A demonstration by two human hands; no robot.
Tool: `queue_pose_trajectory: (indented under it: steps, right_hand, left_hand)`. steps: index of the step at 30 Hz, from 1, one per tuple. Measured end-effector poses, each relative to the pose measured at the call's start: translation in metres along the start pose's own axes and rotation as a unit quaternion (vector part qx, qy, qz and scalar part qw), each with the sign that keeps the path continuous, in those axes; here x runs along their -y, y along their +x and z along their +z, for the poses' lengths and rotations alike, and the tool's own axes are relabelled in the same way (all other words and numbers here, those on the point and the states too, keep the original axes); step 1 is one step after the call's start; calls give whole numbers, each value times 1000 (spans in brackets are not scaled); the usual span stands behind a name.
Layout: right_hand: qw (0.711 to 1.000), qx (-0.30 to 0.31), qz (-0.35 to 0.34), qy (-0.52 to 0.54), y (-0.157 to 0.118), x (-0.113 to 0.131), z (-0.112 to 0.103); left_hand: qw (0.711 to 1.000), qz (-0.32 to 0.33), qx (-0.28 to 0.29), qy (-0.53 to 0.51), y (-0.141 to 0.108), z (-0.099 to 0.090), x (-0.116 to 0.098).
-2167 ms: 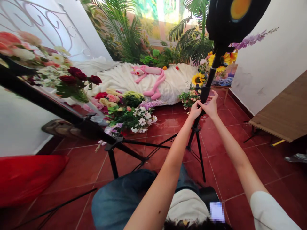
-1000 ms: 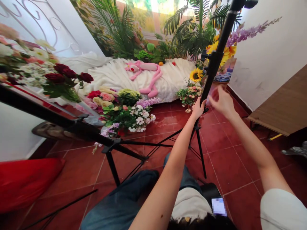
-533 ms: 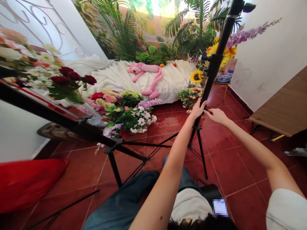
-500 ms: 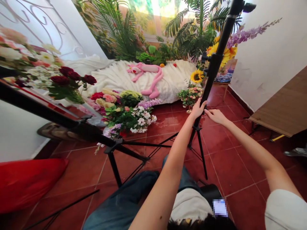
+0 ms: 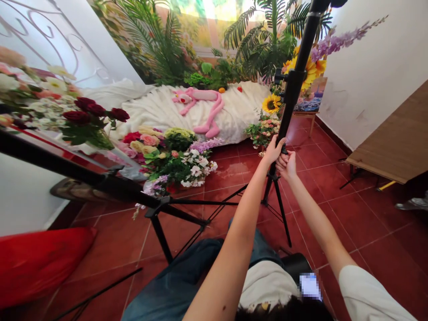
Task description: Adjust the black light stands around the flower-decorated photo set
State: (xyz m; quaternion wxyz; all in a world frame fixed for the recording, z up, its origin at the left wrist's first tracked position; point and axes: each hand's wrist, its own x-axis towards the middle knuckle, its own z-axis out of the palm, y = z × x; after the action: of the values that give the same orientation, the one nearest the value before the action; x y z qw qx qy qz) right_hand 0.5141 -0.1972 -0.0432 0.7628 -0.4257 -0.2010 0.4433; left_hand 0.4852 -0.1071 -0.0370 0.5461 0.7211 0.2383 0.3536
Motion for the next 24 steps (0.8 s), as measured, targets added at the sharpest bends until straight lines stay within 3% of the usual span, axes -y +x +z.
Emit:
queue_pose_trajectory:
  steps: [3, 5, 6, 8, 9, 13, 16, 20, 24]
  right_hand:
    - [988, -17, -1, -152, -4, 14, -16]
    - [951, -52, -85, -292, -7, 27, -28]
    - [918, -64, -140, -366, -8, 35, -33]
    - [824, -60, -215, -520, -10, 51, -35]
    - [770, -46, -221, -596, -11, 59, -34]
    - [558, -1, -132, -819, -6, 82, -8]
    - [456, 5, -71, -887, -2, 88, 16]
    - [397, 5, -26, -918, -4, 84, 41]
    - [380, 17, 8, -925, -2, 81, 52]
  left_hand:
    - [1000, 16, 14, -19, 0, -1, 0]
    - [999, 10, 21, -32, -1, -1, 0]
    - [999, 8, 21, -38, -1, 0, 0]
    - [998, 13, 15, -53, 0, 0, 1]
    - [998, 18, 13, -61, 0, 1, 2]
    - [995, 26, 22, -89, 4, -1, 6]
    - [993, 22, 33, -111, 6, -2, 10]
    - [992, 23, 23, -122, 6, -2, 12]
    - [993, 22, 12, -118, 5, -1, 13]
